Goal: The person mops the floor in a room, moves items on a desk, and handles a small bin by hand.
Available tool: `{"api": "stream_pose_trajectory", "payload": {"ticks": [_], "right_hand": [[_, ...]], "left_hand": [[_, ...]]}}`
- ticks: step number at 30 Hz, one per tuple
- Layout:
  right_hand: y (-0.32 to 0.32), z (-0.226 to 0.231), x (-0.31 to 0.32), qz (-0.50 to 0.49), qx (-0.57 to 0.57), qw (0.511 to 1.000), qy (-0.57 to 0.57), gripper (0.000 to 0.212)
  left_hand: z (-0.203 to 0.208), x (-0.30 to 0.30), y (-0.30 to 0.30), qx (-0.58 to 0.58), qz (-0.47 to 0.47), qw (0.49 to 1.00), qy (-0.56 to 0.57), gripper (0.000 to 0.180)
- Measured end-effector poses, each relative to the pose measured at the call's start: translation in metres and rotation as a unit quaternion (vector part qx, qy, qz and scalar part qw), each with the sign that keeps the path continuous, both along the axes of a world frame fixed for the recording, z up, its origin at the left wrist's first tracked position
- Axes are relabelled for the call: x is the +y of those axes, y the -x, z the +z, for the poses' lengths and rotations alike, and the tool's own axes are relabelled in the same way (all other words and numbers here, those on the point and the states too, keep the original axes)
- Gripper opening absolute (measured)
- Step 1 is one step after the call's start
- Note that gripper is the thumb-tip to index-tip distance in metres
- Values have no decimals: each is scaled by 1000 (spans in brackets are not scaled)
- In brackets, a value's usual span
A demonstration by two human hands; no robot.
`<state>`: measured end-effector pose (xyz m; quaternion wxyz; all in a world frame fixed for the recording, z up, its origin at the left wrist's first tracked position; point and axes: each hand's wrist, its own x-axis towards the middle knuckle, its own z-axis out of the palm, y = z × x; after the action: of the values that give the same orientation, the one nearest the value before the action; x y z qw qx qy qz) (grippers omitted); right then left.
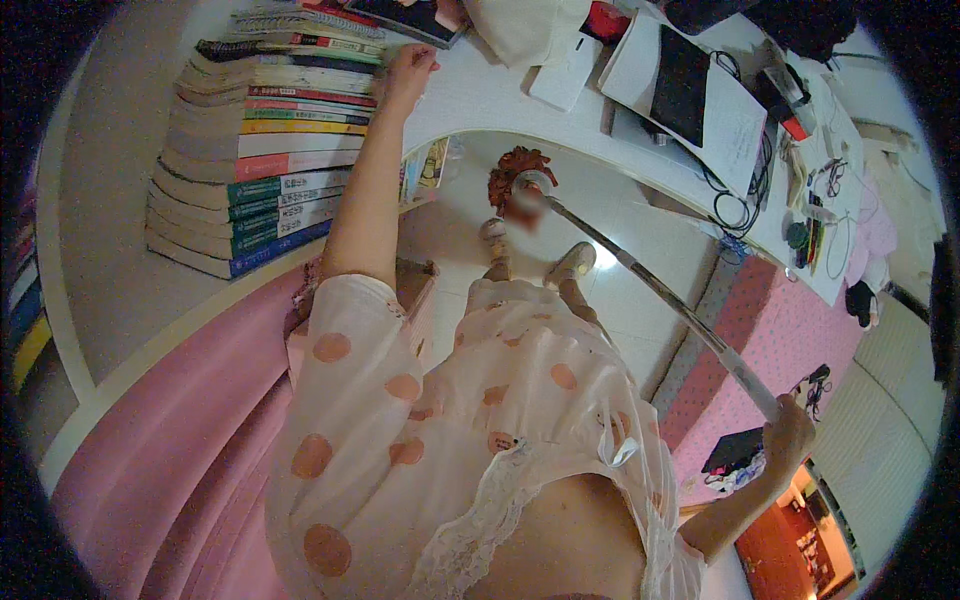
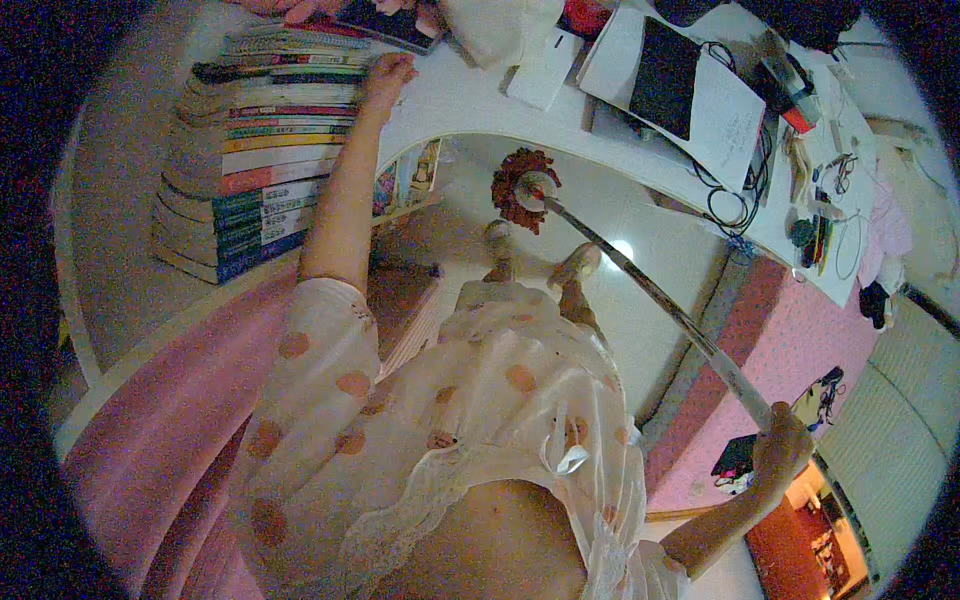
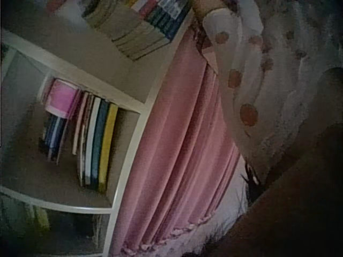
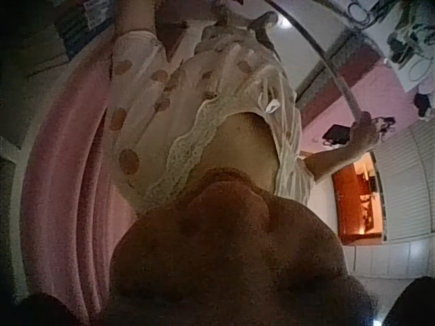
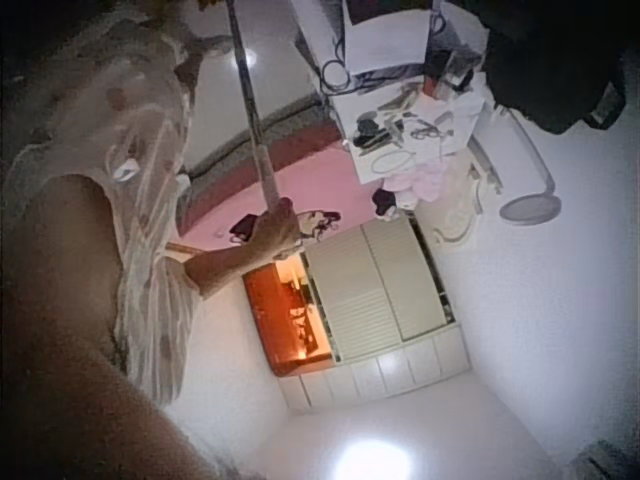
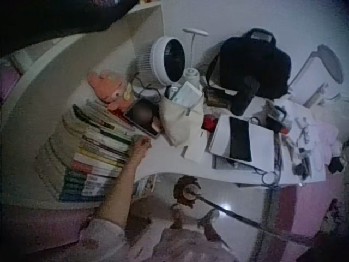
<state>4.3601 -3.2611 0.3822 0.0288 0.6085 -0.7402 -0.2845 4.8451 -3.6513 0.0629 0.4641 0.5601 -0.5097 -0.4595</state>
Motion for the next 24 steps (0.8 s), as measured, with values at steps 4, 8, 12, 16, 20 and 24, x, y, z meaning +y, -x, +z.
{"api": "stream_pose_trajectory", "payload": {"ticks": [4, 8, 12, 16, 20, 24], "right_hand": [[-12, 10, -21, 133, -68, 987, 61, 13], [-8, 28, -28, 123, -80, 989, 5, 22], [-13, 58, -40, 137, -96, 985, 42, 23], [-30, 80, -55, 181, -15, 983, 21, 26], [-62, 72, -78, 254, 39, 966, 23, 23], [-63, 55, -88, 255, 72, 964, -6, 20]], "left_hand": [[8, 6, -1, 73, 12, 996, -45, 11], [12, 12, -2, 55, 3, 996, -76, 10], [10, 20, -4, 98, 37, 993, -49, 9], [11, 26, -2, 168, 65, 983, -23, 10], [3, 6, 0, -195, -35, 976, 94, 11], [3, -1, 6, -263, -12, 954, 143, 13]]}}
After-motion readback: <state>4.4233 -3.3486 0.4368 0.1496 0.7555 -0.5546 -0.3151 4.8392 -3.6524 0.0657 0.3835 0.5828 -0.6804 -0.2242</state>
